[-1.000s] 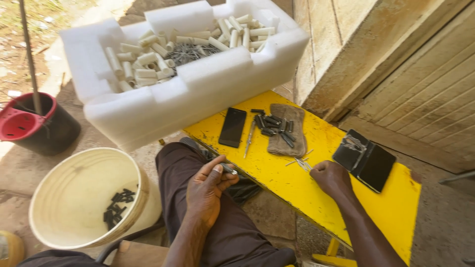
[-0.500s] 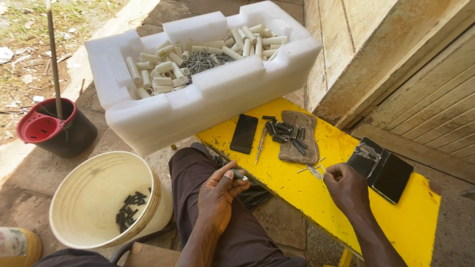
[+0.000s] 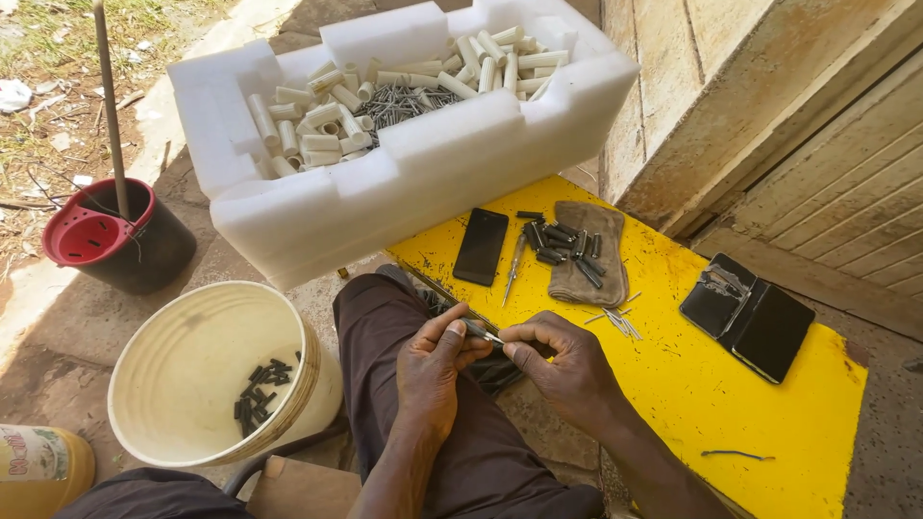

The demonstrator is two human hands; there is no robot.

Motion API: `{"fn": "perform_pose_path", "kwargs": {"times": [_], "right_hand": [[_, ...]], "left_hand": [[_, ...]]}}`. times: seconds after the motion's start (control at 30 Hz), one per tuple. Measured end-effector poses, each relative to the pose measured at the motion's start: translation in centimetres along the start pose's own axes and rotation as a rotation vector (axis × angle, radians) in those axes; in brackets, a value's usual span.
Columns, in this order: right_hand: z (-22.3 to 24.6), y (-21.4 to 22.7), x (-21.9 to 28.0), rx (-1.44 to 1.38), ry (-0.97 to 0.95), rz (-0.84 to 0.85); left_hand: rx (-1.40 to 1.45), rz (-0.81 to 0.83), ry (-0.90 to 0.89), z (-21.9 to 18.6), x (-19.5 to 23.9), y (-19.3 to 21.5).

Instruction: Manually assembling metal screws into white sleeves on a yellow workbench.

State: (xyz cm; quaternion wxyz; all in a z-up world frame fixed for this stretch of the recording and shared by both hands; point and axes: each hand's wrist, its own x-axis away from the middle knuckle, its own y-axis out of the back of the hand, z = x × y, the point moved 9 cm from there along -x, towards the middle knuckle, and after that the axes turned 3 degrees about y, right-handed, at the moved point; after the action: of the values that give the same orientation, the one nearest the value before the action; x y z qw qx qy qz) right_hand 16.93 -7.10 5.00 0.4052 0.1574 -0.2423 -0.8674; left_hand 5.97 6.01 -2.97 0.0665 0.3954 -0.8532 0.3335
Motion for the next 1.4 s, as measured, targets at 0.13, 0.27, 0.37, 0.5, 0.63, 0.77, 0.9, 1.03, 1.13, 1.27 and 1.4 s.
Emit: {"fn": "perform_pose_path", "kwargs": {"times": [0.13,0.27,0.37,0.5,0.63,0.77,0.9,1.03,1.13,1.27,1.4], "right_hand": [[0.4,-0.6,-0.5,0.015,-0.007,-0.040],[-0.4,-1.2,-0.9,-0.108,-0.119,-0.075],[-1.1,-1.5,-1.4,-0.157,-0.123,-0.077],[-3.1,-2.1,-1.5,-0.381,-0.124,-0.065],[-5.8,1.4,-1.0,-0.302,-0.155,-0.138],[-8.5,6.7,1.1,-0.040,-0.318,-0.258],[-17.7,14.1,3.6,0.506,-0.518,-0.247],[-20.7,15.6,4.6,0.471,-0.568,-0.266],[-19.8,14.1,4.3,0.501,-0.548,-0.225],[-19.5,13.5,3.5,0.596,-0.509,-0.236],[-17.7,12.8,3.2,0.659,-0.452,-0.218]], "left_hand": [[0.002,0.000,0.016,0.5,-0.3,-0.1],[0.018,0.011,0.037,0.4,-0.4,0.0],[0.033,0.034,0.055,0.5,-0.5,0.0],[0.062,0.096,0.028,0.6,-0.8,-0.1],[0.134,0.113,0.038,0.8,-1.1,0.3],[0.232,0.118,-0.036,0.4,-1.2,0.3],[0.200,0.085,-0.032,0.3,-0.7,0.0],[0.163,0.094,-0.030,0.4,-1.0,-0.3],[0.136,0.106,-0.043,0.9,-1.1,-0.2],[0.121,0.117,-0.048,0.5,-0.9,-0.2],[0.128,0.119,-0.052,0.7,-1.2,0.0]]}}
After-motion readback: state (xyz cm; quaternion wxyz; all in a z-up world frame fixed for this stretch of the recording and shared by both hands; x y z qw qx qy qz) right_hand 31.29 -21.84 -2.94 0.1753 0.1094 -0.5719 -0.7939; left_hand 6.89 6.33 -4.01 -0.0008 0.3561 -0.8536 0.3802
